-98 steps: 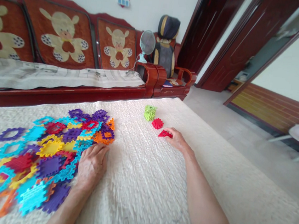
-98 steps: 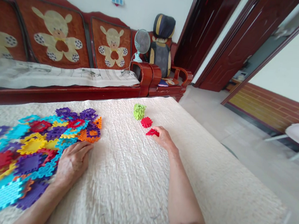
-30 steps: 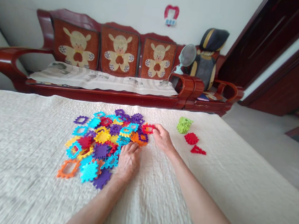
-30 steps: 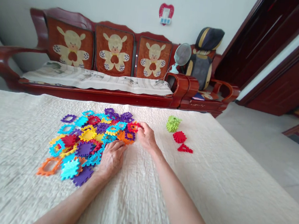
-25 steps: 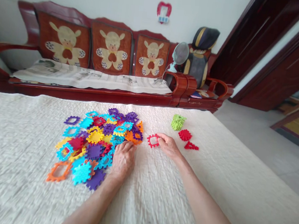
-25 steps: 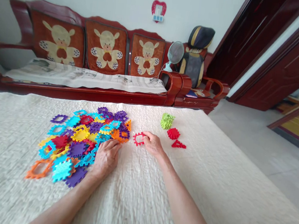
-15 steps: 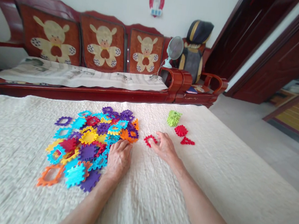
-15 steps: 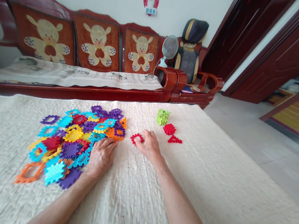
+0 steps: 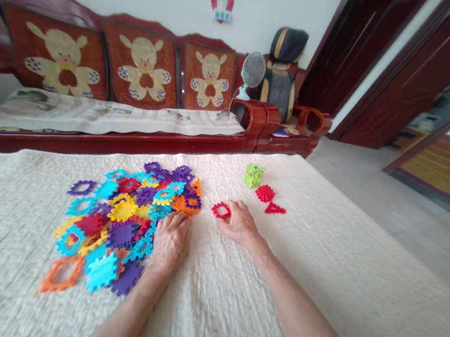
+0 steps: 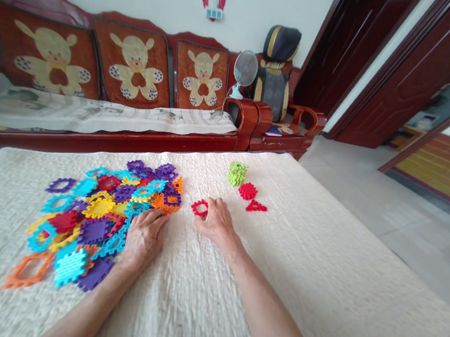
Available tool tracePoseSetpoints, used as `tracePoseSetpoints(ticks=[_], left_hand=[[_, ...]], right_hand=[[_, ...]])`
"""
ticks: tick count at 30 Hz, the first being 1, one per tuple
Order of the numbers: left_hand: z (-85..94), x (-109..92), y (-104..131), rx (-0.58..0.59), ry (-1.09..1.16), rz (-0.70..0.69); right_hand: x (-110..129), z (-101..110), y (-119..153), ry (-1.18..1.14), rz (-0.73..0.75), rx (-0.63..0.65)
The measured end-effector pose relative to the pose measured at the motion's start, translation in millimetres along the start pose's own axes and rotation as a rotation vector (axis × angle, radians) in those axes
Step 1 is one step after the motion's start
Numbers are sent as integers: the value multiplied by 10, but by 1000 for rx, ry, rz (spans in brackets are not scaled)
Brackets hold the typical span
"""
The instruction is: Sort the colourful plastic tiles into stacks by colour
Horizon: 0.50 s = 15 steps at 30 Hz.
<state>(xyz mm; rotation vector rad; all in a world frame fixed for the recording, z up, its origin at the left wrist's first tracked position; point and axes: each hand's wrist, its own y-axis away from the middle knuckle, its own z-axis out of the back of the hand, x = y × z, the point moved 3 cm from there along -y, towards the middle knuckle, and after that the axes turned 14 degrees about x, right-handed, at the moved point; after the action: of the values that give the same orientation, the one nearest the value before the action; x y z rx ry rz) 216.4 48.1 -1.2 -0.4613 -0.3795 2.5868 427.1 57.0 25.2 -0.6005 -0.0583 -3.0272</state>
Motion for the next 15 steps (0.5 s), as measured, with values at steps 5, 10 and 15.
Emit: tracePoseSetpoints(ticks=[5, 10, 15], left_hand=[[0, -4, -2, 7, -12, 5], [3, -4, -5, 0, -9, 4], [-12, 14, -2, -6, -11, -12]], right_hand=[[-113, 62, -6, -40, -74, -10], [-187, 73, -55, -88, 205, 7], [-209, 32, -87, -135, 366, 52]])
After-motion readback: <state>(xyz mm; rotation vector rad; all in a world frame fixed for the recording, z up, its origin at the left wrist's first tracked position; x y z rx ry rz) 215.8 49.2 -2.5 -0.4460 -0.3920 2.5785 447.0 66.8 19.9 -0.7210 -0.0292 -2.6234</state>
